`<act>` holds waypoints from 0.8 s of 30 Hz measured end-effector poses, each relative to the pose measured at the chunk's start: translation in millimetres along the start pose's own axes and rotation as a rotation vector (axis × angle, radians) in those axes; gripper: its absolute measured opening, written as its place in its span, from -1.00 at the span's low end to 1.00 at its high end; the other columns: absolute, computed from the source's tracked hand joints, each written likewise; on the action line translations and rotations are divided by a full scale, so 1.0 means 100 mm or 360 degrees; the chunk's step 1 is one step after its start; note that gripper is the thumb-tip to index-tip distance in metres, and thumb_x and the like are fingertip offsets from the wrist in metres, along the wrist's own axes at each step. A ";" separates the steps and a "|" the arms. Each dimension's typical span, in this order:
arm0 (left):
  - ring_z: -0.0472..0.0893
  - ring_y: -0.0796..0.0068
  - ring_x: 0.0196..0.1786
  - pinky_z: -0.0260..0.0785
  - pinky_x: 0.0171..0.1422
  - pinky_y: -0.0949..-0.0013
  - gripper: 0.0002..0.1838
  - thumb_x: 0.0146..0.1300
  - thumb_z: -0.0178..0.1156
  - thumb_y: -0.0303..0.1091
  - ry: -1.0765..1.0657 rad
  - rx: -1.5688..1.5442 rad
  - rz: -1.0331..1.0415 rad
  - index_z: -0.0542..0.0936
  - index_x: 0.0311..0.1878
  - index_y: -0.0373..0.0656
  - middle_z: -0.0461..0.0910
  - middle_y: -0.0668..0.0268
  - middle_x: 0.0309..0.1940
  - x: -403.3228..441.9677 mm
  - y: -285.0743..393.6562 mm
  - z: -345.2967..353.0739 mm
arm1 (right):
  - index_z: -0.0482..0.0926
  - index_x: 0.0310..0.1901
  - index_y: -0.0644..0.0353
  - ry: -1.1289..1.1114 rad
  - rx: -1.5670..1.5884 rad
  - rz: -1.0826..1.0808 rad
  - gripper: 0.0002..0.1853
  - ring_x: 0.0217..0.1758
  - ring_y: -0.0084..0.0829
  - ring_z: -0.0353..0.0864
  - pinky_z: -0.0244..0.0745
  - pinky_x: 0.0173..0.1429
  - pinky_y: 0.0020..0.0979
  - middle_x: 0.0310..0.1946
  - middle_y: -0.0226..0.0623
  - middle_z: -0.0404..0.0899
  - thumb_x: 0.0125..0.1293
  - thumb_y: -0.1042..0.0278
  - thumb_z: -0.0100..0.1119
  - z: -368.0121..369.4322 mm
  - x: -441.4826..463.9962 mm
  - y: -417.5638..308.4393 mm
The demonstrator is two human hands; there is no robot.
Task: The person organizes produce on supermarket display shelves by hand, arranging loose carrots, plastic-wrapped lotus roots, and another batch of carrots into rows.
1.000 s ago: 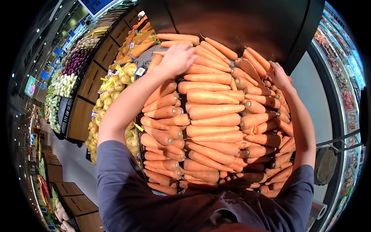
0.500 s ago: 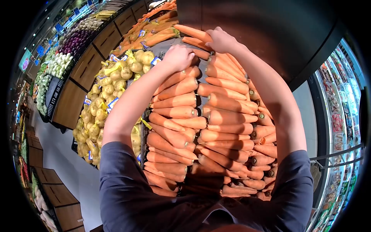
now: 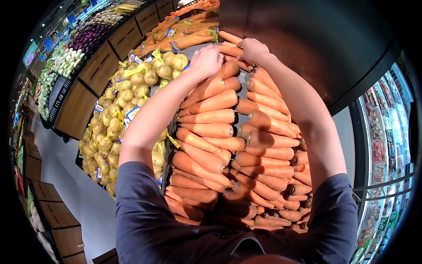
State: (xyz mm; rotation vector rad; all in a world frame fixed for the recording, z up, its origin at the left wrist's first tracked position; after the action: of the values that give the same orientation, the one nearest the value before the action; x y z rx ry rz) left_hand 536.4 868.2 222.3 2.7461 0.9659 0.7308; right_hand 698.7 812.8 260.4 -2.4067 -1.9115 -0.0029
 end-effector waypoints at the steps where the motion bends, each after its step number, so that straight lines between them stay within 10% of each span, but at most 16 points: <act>1: 0.58 -0.04 0.27 0.40 0.35 -0.10 -0.63 0.45 0.10 -0.15 0.0012 -0.0002 -0.0003 0.66 0.13 -0.15 0.61 0.02 0.18 0.02 -0.02 0.00 | 0.64 0.30 -0.09 0.0041 0.0020 0.0011 -0.42 0.22 -0.19 0.68 0.60 0.30 -0.17 0.16 -0.21 0.70 0.21 0.16 0.47 -0.01 -0.02 -0.01; 7: 0.55 -0.07 0.31 0.39 0.42 0.00 -0.59 0.44 0.11 -0.18 -0.0211 -0.0123 -0.0187 0.62 0.22 -0.18 0.59 -0.06 0.22 0.19 -0.21 0.22 | 0.67 0.27 -0.05 0.0097 0.0108 -0.0012 -0.45 0.21 -0.13 0.68 0.59 0.29 -0.17 0.14 -0.17 0.70 0.21 0.18 0.49 0.03 0.06 -0.03; 15: 0.51 -0.06 0.35 0.39 0.43 0.05 -0.38 0.36 0.33 -0.24 0.0390 -0.0172 0.0369 0.40 0.44 -0.13 0.53 -0.03 0.25 0.21 0.03 -0.01 | 0.73 0.05 -0.04 0.0391 -0.0735 -0.0411 -0.74 0.32 -0.22 0.54 0.50 0.28 -0.01 0.13 -0.28 0.62 0.33 0.32 0.30 -0.54 0.01 -0.23; 21: 0.69 0.07 0.02 0.50 0.17 0.06 -0.52 0.25 0.47 -0.13 0.0593 -0.0552 0.0194 0.53 0.09 -0.17 0.67 0.15 -0.01 0.48 0.40 -0.26 | 0.78 -0.10 0.00 0.0526 -0.1410 -0.0943 -0.76 0.32 -0.32 0.45 0.02 0.57 0.49 -0.03 -0.42 0.65 0.16 0.34 0.36 -1.23 -0.29 -0.66; 24: 0.72 0.31 -0.16 0.54 0.01 0.29 -0.64 0.33 0.43 -0.16 0.0740 -0.1261 -0.0014 0.60 -0.04 -0.23 0.74 0.23 -0.23 0.54 0.43 -0.27 | 0.73 -0.16 -0.03 0.0553 -0.1282 -0.1164 -0.76 0.33 -0.31 0.45 0.06 0.60 0.37 -0.07 -0.42 0.67 0.09 0.40 0.38 -1.33 -0.45 -0.73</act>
State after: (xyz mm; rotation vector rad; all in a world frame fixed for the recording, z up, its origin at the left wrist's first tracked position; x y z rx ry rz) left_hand 583.3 866.8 279.2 1.9138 0.5581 1.4178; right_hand 622.6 778.0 395.0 -1.6095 -2.7804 -1.3344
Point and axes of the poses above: each hand's wrist, its own x-axis towards the middle knuckle, its own z-axis out of the palm, y = z × x, the point moved 5 cm from there along x, towards the middle knuckle
